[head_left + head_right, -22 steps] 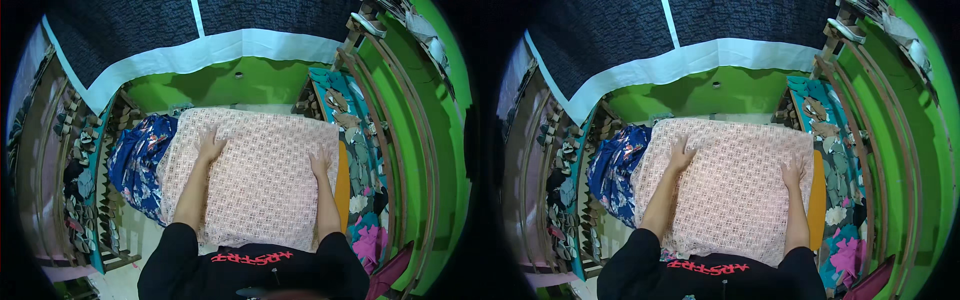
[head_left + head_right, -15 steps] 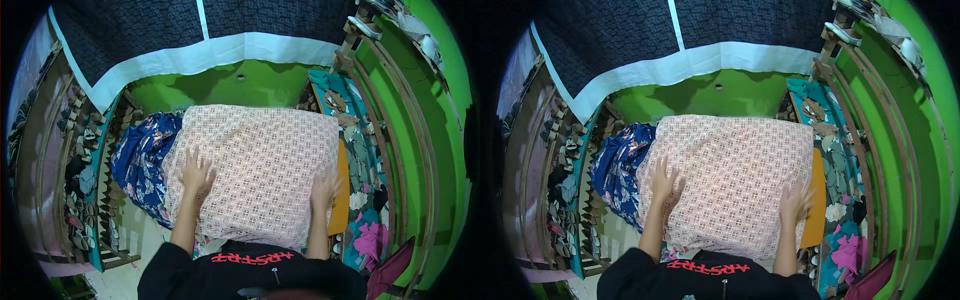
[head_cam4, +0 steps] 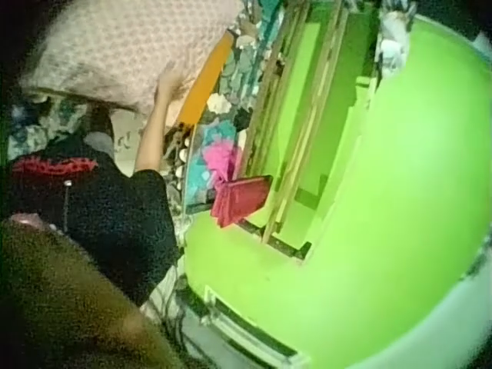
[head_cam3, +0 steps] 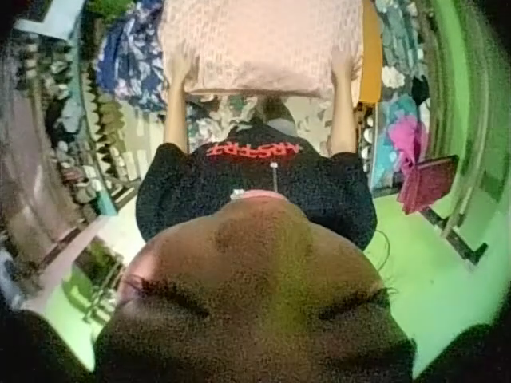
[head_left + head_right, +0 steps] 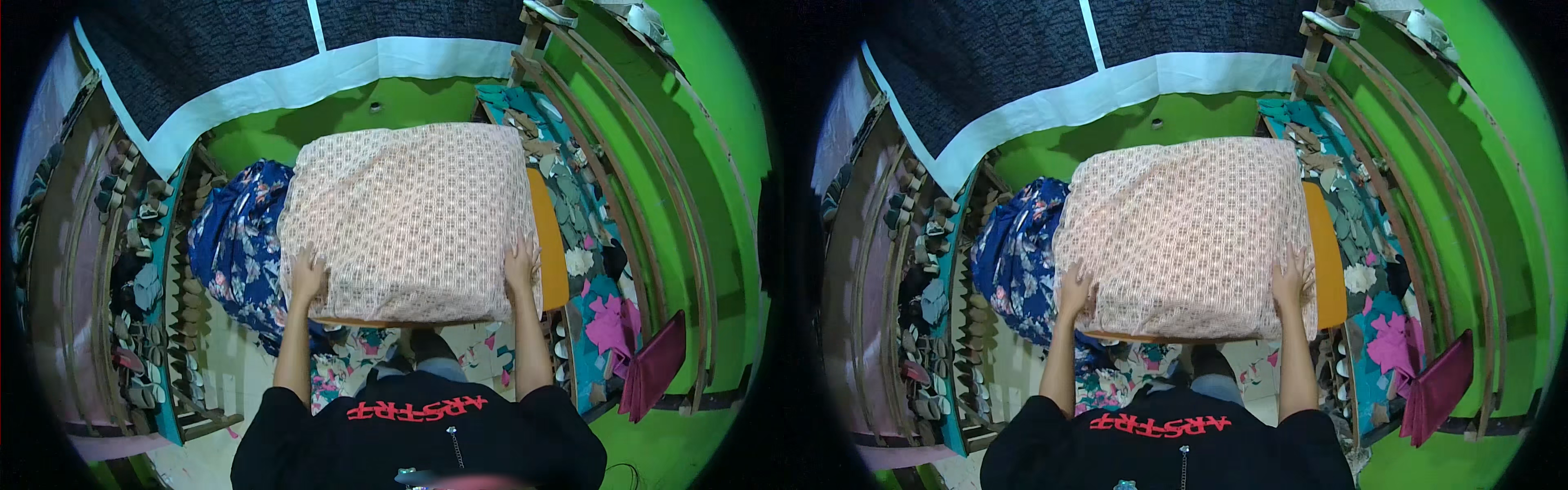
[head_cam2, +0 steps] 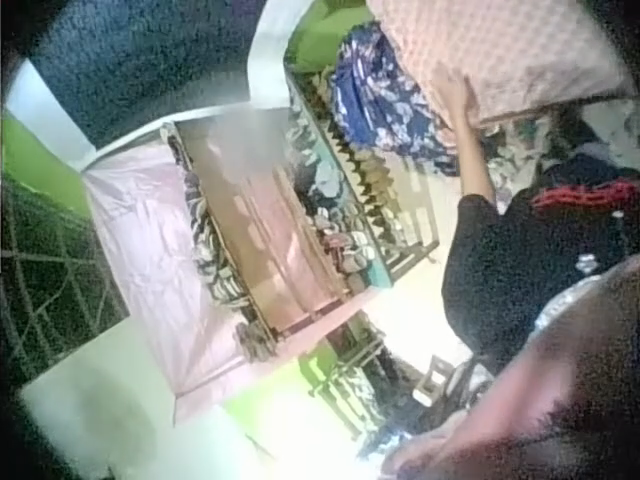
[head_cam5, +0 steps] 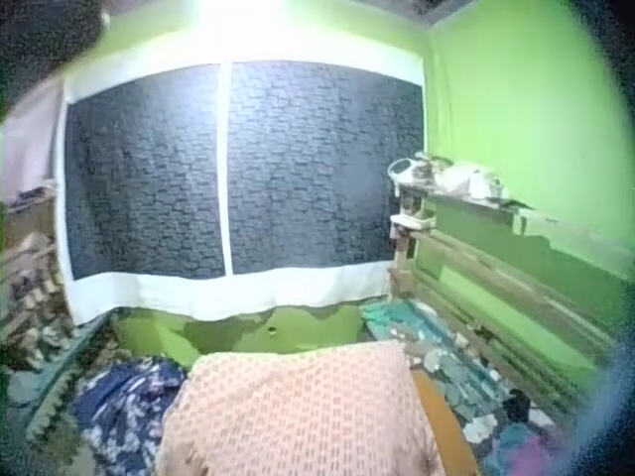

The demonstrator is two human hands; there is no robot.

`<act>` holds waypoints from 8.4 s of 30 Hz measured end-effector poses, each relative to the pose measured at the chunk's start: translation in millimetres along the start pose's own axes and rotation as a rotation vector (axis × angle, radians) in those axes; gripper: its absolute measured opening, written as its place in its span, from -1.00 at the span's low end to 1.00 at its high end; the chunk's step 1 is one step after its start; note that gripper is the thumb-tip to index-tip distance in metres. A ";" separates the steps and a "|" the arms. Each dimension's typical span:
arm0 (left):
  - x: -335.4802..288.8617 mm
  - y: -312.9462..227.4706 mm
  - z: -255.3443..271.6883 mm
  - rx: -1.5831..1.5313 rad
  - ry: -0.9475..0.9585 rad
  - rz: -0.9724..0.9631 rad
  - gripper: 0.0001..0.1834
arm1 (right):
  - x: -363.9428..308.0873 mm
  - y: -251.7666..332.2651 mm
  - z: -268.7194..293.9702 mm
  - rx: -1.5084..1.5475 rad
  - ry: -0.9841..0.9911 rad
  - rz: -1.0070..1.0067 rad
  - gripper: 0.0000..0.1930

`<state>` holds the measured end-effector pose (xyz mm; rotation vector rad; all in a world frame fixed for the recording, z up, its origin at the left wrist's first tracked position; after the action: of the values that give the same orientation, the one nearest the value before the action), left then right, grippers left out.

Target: Folding pieces of magenta and pink fabric on a small table.

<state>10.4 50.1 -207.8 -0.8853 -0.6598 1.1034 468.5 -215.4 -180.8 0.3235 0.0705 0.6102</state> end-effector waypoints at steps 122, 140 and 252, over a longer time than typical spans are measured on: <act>208.6 -69.8 -138.1 0.126 0.877 0.526 -0.26 | 171.2 215.2 -118.8 -0.216 0.201 1.041 -0.72; 168.1 -135.1 -333.0 0.189 1.015 -0.345 -0.30 | 57.5 265.3 49.2 -0.047 0.126 1.371 -0.63; 176.2 -111.5 -220.6 0.521 0.282 -0.324 -0.50 | 144.7 253.8 -107.8 0.239 0.129 0.761 -0.66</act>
<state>301.4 135.8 -218.4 -0.4490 -0.2465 0.7827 429.8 93.1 -197.7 0.5476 0.1473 1.3833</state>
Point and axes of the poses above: each hand's wrist, its own x-axis towards the middle knuckle, its own z-axis out of the back of the hand, y = z × x, the point moved 10 cm from there along x, towards the middle knuckle, and after that the axes turned 10 degrees about -x, right-handed, at the moved point
